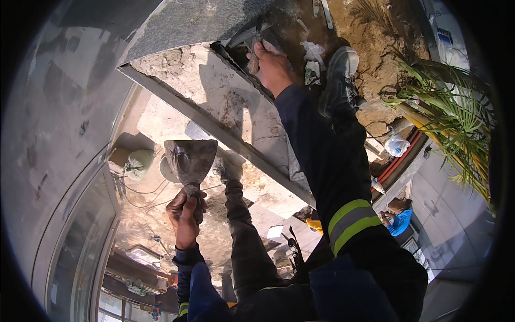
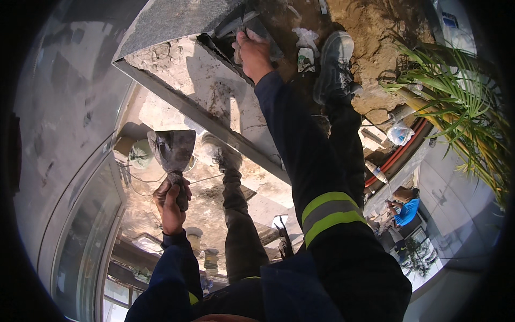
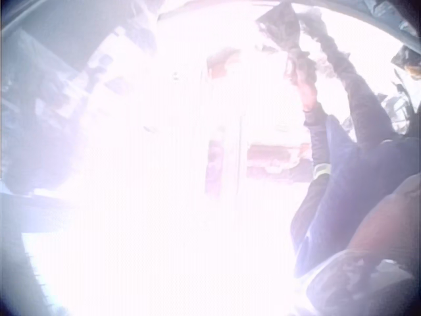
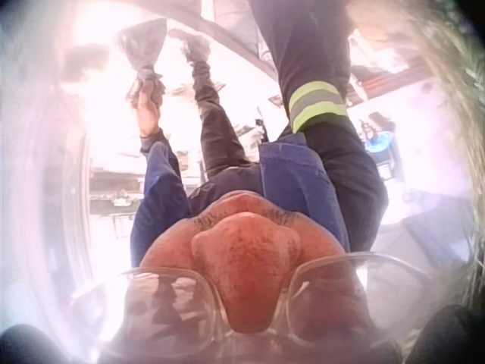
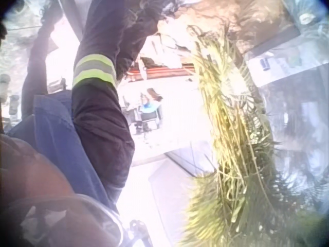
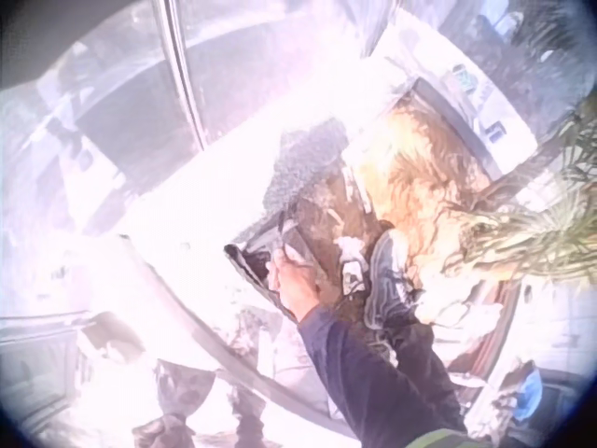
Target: The person scoops mortar from a bucket and applies it to a stone ledge using a trowel and a smaller hand tool. They smooth the mortar along the edge and joints, occasionally scraping excess material. Other workers are visible in the background.
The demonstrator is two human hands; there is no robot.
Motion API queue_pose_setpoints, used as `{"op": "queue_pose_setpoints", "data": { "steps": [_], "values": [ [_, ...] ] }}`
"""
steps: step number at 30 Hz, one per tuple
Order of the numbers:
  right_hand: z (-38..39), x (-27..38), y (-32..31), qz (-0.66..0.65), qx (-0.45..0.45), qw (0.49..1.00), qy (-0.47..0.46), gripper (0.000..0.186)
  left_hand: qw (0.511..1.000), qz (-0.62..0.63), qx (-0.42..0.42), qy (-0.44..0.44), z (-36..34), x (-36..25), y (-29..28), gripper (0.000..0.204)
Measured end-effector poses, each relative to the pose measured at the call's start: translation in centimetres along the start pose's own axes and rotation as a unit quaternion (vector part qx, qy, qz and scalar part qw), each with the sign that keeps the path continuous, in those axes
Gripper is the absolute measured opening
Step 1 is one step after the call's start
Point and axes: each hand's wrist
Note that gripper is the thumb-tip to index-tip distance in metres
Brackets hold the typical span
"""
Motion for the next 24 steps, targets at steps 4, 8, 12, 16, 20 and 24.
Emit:
{"op": "queue_pose_setpoints", "data": {
  "steps": [4, 8, 12, 16, 20, 24],
  "values": [
    [3.1, -0.9, 0.8, 0.051, 0.021, 0.998, 0.022, 0.049, 0.999, 0.013, -0.01, 0.03, 1.2, -0.2, -0.6, 0.024],
    [4.9, -1.0, -0.4, 0.083, 0.059, 0.994, 0.027, 0.044, 0.999, 0.013, -0.004, 0.029, 1.9, -0.7, -1.5, 0.023],
    [7.3, 2.4, -2.2, 0.207, 0.106, 0.972, 0.034, 0.047, 0.999, -0.021, -0.026, 0.037, 2.3, -2.2, -2.0, 0.024],
    [13.8, 9.6, -2.5, 0.344, 0.171, 0.921, -0.063, 0.041, 0.995, -0.082, -0.001, 0.05, 0.6, -4.0, -2.6, 0.024],
    [20.4, 15.6, 0.3, 0.578, 0.231, 0.684, -0.382, 0.035, 0.986, -0.148, 0.044, 0.065, -2.8, -7.3, -1.7, 0.021],
    [24.4, 18.2, 3.1, 0.645, 0.271, 0.56, -0.443, 0.039, 0.97, -0.205, 0.078, 0.102, -4.9, -9.6, -0.5, 0.021]
  ]
}}
Point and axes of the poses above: each hand's wrist, its own z-axis away from the middle knuckle, its own y-axis out of the palm, x = y × z, and after that the axes turned 1 degree about y, right-handed
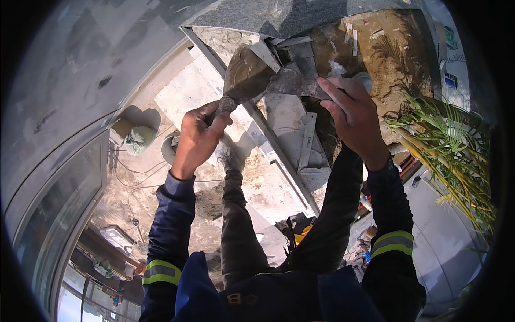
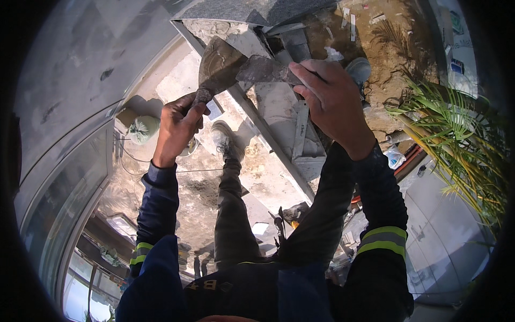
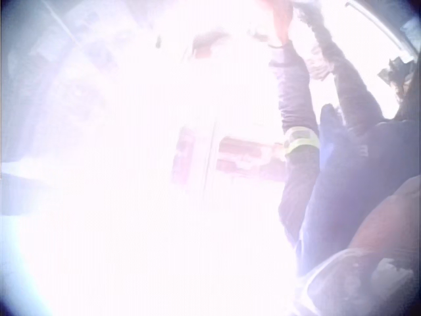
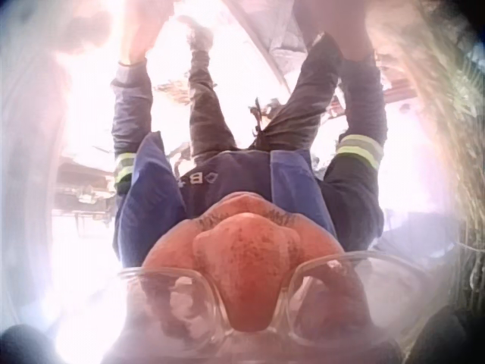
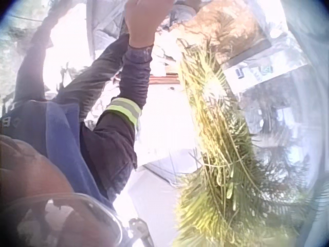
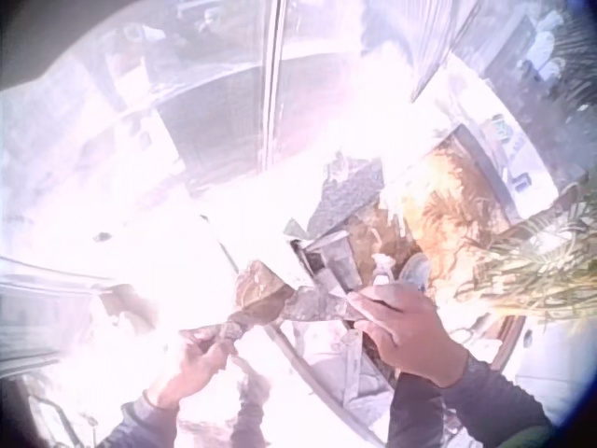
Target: The person scoops mortar from a bucket and applies it to a stone ledge using a trowel and a smaller hand tool. They smooth the mortar along the edge and joints, occasionally scraping excess material. Other workers are visible in the background.
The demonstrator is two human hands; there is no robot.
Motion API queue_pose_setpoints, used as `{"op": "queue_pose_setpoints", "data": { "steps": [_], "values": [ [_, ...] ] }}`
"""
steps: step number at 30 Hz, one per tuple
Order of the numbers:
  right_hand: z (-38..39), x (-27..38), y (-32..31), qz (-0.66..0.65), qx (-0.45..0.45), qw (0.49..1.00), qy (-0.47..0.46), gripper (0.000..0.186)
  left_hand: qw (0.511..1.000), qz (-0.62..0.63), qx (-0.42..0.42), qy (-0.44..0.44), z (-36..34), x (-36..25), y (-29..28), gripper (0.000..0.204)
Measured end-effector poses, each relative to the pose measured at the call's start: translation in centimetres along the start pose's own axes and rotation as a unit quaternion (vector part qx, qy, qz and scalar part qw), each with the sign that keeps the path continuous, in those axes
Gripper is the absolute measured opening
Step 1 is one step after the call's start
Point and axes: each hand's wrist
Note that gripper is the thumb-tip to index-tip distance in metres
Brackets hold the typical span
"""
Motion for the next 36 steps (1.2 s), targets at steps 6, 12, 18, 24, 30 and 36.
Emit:
{"op": "queue_pose_setpoints", "data": {
  "steps": [6, 12, 18, 24, 30, 36],
  "values": [
    [-1.8, 0.0, -0.1, 0.038, 0.001, 0.999, -0.025, 0.043, 1.0, -0.012, 0.003, 0.012, -0.6, -1.6, 1.5, 0.024],
    [-2.1, -1.2, 1.6, 0.063, 0.004, 0.996, -0.068, 0.038, 0.997, -0.015, -0.025, 0.069, -0.2, -0.1, 2.7, 0.026],
    [-1.1, -3.3, 1.8, 0.177, 0.1, 0.979, -0.01, 0.036, 0.991, 0.037, -0.097, 0.089, 1.5, 0.8, 2.1, 0.023],
    [1.9, -14.1, 11.7, -0.404, -0.063, 0.832, 0.375, 0.037, 0.983, 0.121, -0.13, 0.035, 2.8, 0.8, 1.1, 0.022],
    [-2.3, -12.1, 20.9, -0.578, -0.192, 0.629, 0.484, 0.039, 0.987, 0.104, -0.123, -0.024, 5.0, 4.4, 1.0, 0.02],
    [-3.5, -10.9, 23.9, -0.594, -0.252, 0.599, 0.474, 0.036, 0.983, 0.096, -0.135, -0.08, 6.6, 6.7, 0.9, 0.023]
  ]
}}
Point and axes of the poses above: each hand's wrist, its own z-axis away from the middle knuckle, its own y-axis out of the palm, x = y × z, and after that the axes turned 1 degree about y, right-handed
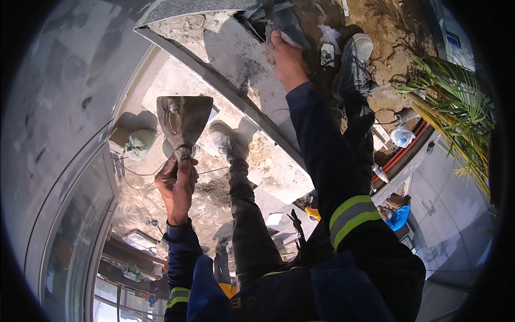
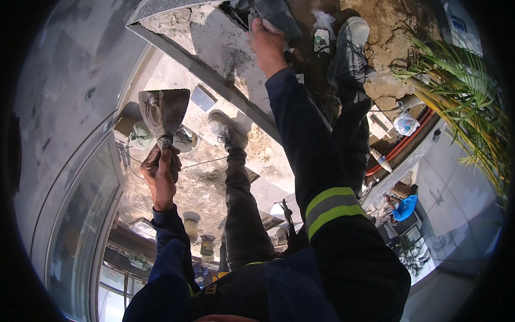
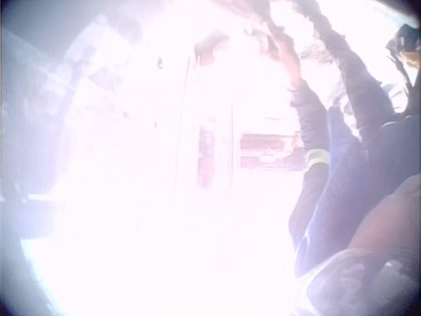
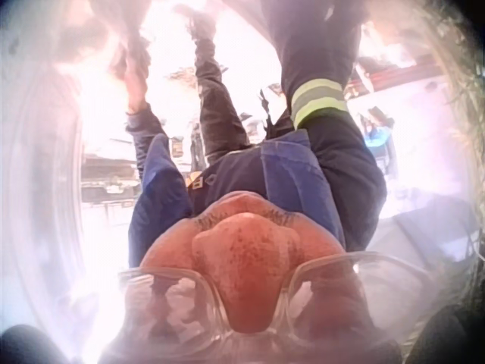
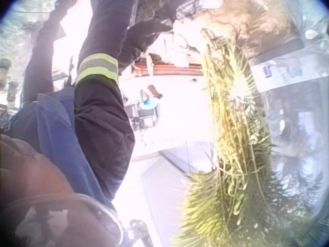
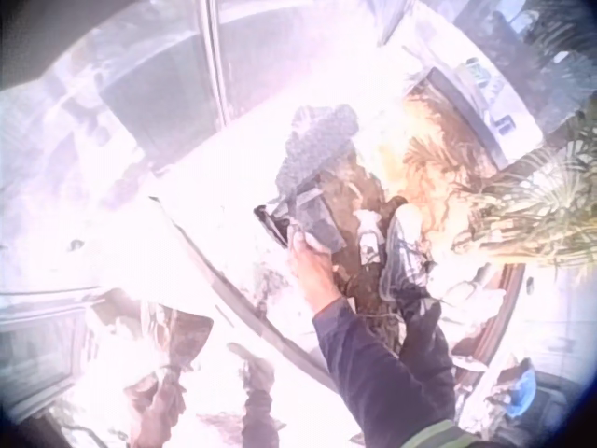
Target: The person scoops mortar from a bucket and applies it to a stone ledge using a trowel and a smaller hand tool. They smooth the mortar along the edge and joints, occasionally scraping excess material. Other workers are visible in the background.
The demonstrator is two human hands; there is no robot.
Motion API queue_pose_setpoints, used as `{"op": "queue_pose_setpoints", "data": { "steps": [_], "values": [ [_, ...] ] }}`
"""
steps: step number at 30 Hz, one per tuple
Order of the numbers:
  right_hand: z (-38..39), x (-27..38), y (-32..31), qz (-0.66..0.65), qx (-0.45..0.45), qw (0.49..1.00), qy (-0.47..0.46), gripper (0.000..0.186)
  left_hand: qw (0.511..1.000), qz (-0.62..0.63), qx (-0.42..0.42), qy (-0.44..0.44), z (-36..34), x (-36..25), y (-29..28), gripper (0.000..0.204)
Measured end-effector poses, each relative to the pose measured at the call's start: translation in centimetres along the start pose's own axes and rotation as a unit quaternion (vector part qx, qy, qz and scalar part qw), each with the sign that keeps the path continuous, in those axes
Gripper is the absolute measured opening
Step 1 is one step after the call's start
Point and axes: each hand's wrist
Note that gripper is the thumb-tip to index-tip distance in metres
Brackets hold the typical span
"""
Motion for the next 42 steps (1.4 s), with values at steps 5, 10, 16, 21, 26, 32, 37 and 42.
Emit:
{"op": "queue_pose_setpoints", "data": {
  "steps": [5, 10, 16, 21, 26, 32, 37, 42],
  "values": [
    [0.7, -0.5, 0.6, 0.003, -0.003, 1.0, -0.002, 0.033, 1.0, 0.018, 0.001, 0.015, 0.0, 1.3, -0.5, 0.021],
    [0.7, -1.9, 1.3, -0.031, -0.004, 0.999, -0.012, 0.03, 1.0, -0.001, 0.007, 0.011, 0.0, 0.6, -0.7, 0.021],
    [0.6, -1.7, -1.0, -0.144, 0.11, 0.983, 0.017, 0.04, 0.995, 0.015, -0.028, 0.094, -3.2, 3.1, 0.8, 0.01],
    [2.3, 2.2, -5.2, -0.26, 0.186, 0.946, 0.054, 0.044, 0.955, 0.056, -0.046, 0.288, -13.8, -1.5, 12.5, 0.025],
    [8.3, 8.5, -9.3, -0.278, 0.239, 0.927, 0.077, 0.045, 0.913, -0.083, -0.107, 0.384, -23.5, -3.7, 22.5, 0.035],
    [11.1, 10.7, -15.1, -0.305, 0.192, 0.93, 0.072, 0.045, 0.874, -0.168, -0.164, 0.426, -26.3, -1.8, 26.7, 0.036],
    [10.6, 12.6, -15.2, -0.369, 0.193, 0.907, 0.056, 0.045, 0.868, -0.171, -0.149, 0.443, -27.1, -2.6, 27.1, 0.031],
    [11.0, 15.0, -15.2, -0.376, 0.195, 0.905, 0.046, 0.046, 0.867, -0.232, -0.151, 0.414, -26.8, -3.1, 27.1, 0.029]
  ]
}}
Point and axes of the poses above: each hand's wrist, its own z-axis away from the middle knuckle, its own y-axis out of the palm, x = y × z, and after that the axes turned 1 degree about y, right-handed
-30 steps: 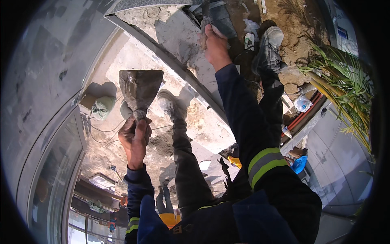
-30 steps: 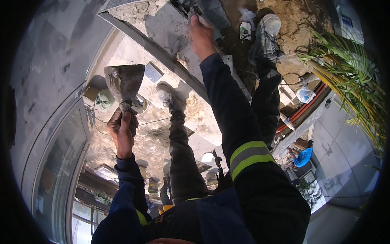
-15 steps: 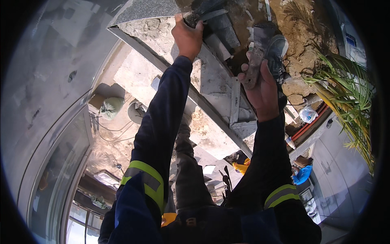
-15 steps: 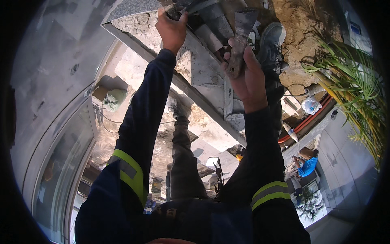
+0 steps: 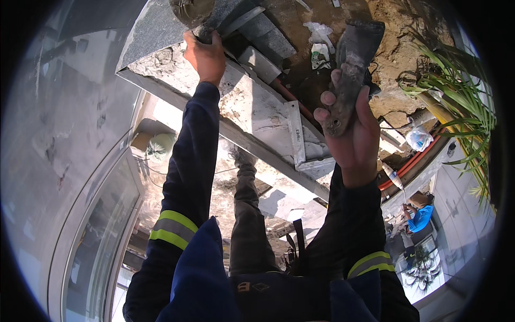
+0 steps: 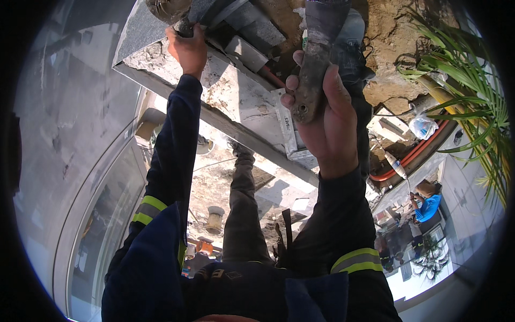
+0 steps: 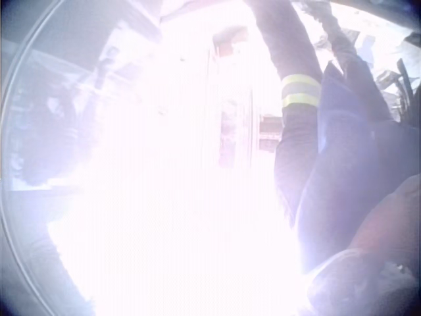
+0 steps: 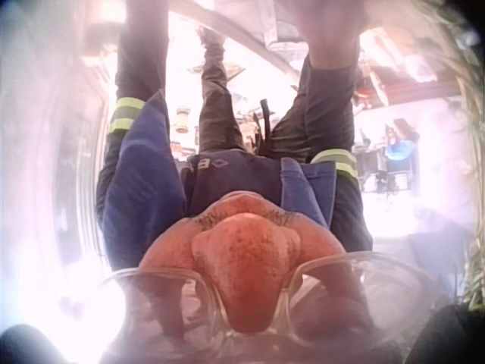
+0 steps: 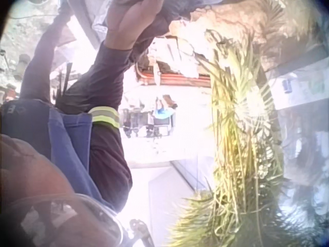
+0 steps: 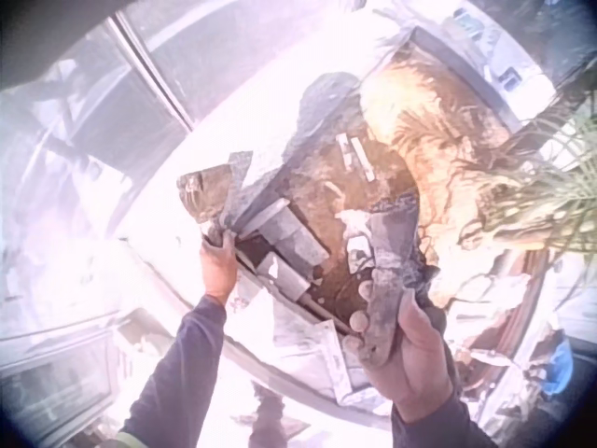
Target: The person scoops mortar from a bucket and applies it to a stone ledge using a trowel and a smaller hand tool. They smooth the mortar along the edge and joints, occasionally scraping excess material. Other workers are visible in the background.
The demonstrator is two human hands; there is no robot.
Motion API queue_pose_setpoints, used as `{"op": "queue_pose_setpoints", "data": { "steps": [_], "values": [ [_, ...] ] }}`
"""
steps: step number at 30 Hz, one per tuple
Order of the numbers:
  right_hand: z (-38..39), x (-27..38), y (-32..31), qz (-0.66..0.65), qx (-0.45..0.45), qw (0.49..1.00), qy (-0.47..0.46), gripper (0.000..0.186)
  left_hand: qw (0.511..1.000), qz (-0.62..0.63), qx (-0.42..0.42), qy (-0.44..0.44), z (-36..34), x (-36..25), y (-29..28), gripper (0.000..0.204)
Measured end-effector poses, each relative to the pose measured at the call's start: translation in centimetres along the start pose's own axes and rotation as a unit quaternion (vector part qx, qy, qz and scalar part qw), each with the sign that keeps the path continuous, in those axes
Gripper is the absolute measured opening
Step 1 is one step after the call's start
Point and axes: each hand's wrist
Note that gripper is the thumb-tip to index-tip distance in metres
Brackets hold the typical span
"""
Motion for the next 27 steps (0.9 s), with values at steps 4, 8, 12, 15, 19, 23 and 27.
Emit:
{"op": "queue_pose_setpoints", "data": {
  "steps": [4, 8, 12, 15, 19, 23, 27],
  "values": [
    [-0.4, 0.8, 0.9, -0.011, 0.011, 1.0, 0.002, 0.045, 0.999, -0.035, 0.019, 0.005, 0.3, -0.1, 0.2, 0.029],
    [-0.8, 1.1, 0.8, 0.013, 0.003, 1.0, 0.003, 0.043, 0.999, 0.035, 0.01, -0.014, 0.9, 0.2, 0.1, 0.029],
    [-0.8, 1.3, 1.6, 0.029, -0.015, 0.999, 0.006, 0.043, 0.999, 0.007, 0.029, -0.025, 3.4, 0.9, -0.4, 0.029],
    [-0.8, 1.6, 2.0, 0.031, -0.015, 0.999, 0.006, 0.043, 0.998, 0.017, 0.006, -0.066, 4.8, 1.1, -1.0, 0.027],
    [-1.0, 2.0, 2.5, 0.047, -0.015, 0.999, 0.003, 0.044, 0.995, 0.045, 0.007, -0.088, 7.0, -0.4, -1.9, 0.021],
    [-1.2, 2.5, 2.7, 0.057, 0.0, 0.998, -0.004, 0.045, 0.979, 0.043, -0.061, -0.191, 7.5, -1.9, -2.0, 0.027],
    [-1.2, 2.3, 3.5, 0.067, -0.011, 0.998, -0.002, 0.043, 0.913, 0.301, -0.154, -0.23, 5.3, 1.0, 0.4, 0.039]
  ]
}}
Point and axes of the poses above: each hand's wrist, its own z-axis away from the middle knuckle, its own y-axis out of the palm, x = y × z, and after that the axes turned 1 degree about y, right-handed
